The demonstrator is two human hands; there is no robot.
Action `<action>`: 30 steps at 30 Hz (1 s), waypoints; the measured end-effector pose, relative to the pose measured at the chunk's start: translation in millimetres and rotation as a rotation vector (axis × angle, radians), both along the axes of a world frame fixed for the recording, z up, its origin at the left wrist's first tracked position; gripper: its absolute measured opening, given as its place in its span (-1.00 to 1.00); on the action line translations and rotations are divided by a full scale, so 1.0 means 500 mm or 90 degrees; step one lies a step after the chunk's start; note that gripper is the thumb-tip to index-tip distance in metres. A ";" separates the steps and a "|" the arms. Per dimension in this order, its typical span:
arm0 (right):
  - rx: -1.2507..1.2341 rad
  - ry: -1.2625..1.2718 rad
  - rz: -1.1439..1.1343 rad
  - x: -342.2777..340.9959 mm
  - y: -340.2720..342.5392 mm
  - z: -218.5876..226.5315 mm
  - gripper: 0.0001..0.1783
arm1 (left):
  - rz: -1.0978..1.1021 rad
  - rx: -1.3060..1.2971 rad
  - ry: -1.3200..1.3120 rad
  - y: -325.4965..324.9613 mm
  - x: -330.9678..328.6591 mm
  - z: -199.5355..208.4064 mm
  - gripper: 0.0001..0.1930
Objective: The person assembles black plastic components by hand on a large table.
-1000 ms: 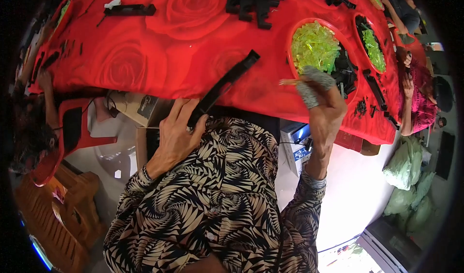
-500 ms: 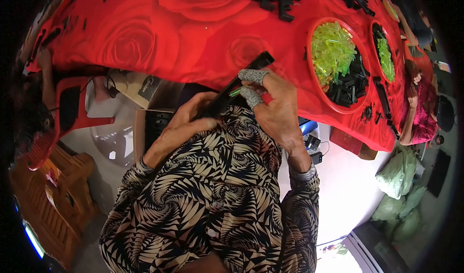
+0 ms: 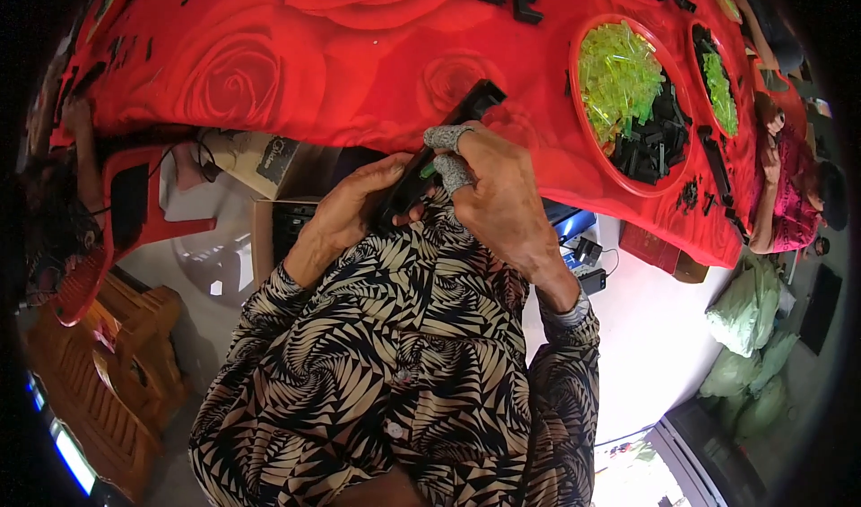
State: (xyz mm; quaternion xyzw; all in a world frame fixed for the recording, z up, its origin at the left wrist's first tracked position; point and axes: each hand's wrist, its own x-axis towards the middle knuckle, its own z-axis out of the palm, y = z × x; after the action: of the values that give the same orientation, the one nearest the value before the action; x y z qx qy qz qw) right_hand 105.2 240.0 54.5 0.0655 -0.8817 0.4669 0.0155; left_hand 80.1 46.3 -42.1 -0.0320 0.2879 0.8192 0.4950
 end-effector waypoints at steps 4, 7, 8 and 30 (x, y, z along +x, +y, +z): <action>0.028 0.021 -0.006 0.005 -0.006 -0.009 -0.64 | 0.006 -0.012 -0.019 0.004 0.002 -0.007 -0.63; 0.065 0.043 -0.009 0.008 -0.008 -0.011 -0.66 | 0.007 -0.028 -0.029 0.006 0.002 -0.004 -0.64; 0.071 0.043 -0.010 0.009 -0.008 -0.010 -0.66 | 0.008 -0.034 -0.033 0.007 0.002 -0.002 -0.65; 0.051 0.068 -0.028 0.012 -0.002 -0.030 -0.61 | 0.016 -0.061 -0.037 0.012 0.001 -0.004 -0.65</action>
State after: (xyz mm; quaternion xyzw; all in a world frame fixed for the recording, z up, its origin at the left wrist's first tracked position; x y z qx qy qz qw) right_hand 111.5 239.1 39.5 0.0715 -0.8989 0.4266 0.0700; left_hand 80.6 52.1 -44.1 -0.0830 0.3115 0.8095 0.4908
